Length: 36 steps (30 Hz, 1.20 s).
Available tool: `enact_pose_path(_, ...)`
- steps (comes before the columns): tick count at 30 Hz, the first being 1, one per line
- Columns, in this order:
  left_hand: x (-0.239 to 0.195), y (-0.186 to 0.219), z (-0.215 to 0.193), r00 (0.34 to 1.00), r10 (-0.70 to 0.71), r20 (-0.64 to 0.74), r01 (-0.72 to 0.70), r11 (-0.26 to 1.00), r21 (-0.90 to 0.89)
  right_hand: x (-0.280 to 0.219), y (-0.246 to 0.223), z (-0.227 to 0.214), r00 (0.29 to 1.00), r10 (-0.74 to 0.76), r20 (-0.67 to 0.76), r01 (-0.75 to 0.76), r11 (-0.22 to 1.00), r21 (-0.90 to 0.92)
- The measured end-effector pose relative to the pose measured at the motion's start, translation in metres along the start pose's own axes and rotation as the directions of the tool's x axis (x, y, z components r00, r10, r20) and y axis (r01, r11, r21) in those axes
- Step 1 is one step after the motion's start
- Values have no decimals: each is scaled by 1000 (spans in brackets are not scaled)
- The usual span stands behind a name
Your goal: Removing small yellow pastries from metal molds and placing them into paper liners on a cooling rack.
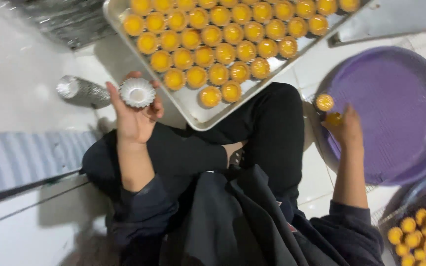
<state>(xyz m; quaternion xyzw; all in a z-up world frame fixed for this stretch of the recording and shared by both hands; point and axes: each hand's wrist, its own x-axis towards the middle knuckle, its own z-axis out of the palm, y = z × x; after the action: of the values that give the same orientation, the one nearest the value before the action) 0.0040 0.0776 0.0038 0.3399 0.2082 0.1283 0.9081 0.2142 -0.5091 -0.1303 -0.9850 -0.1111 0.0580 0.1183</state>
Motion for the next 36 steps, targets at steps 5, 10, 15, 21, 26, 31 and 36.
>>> enact_pose_path(5, 1, -16, -7, 1000, 25, 0, -25, 993, -119, 0, -172, -57, 915, -253, -313, 292, 953, 83)
enact_pose_path(10, 8, -27, -7, 999, 10, 37, -9, 1000, -11, -9, -333, -65, 762, -614, -206, 645, 748, 156)
enact_pose_path(15, 7, -24, -14, 998, 59, 33, -59, 998, -1, 13, -388, -19, 626, -766, 145, 778, 624, -63)
enact_pose_path(21, 5, -28, -2, 988, 101, 120, -112, 990, 87, 21, -392, -26, 595, -751, 285, 801, 582, -139)
enact_pose_path(26, -13, -33, 22, 941, 205, 270, -337, 647, 684, 13, -389, -42, 606, -781, 153, 668, 604, 435)
enact_pose_path(31, -18, -54, 36, 868, 143, 476, -497, 249, 831, -9, -363, -19, 619, -750, 231, 26, 313, 949)
enact_pose_path(36, -34, -45, 60, 865, -30, 501, -479, 249, 842, -12, -326, 39, 549, -811, 201, -392, -38, 919)
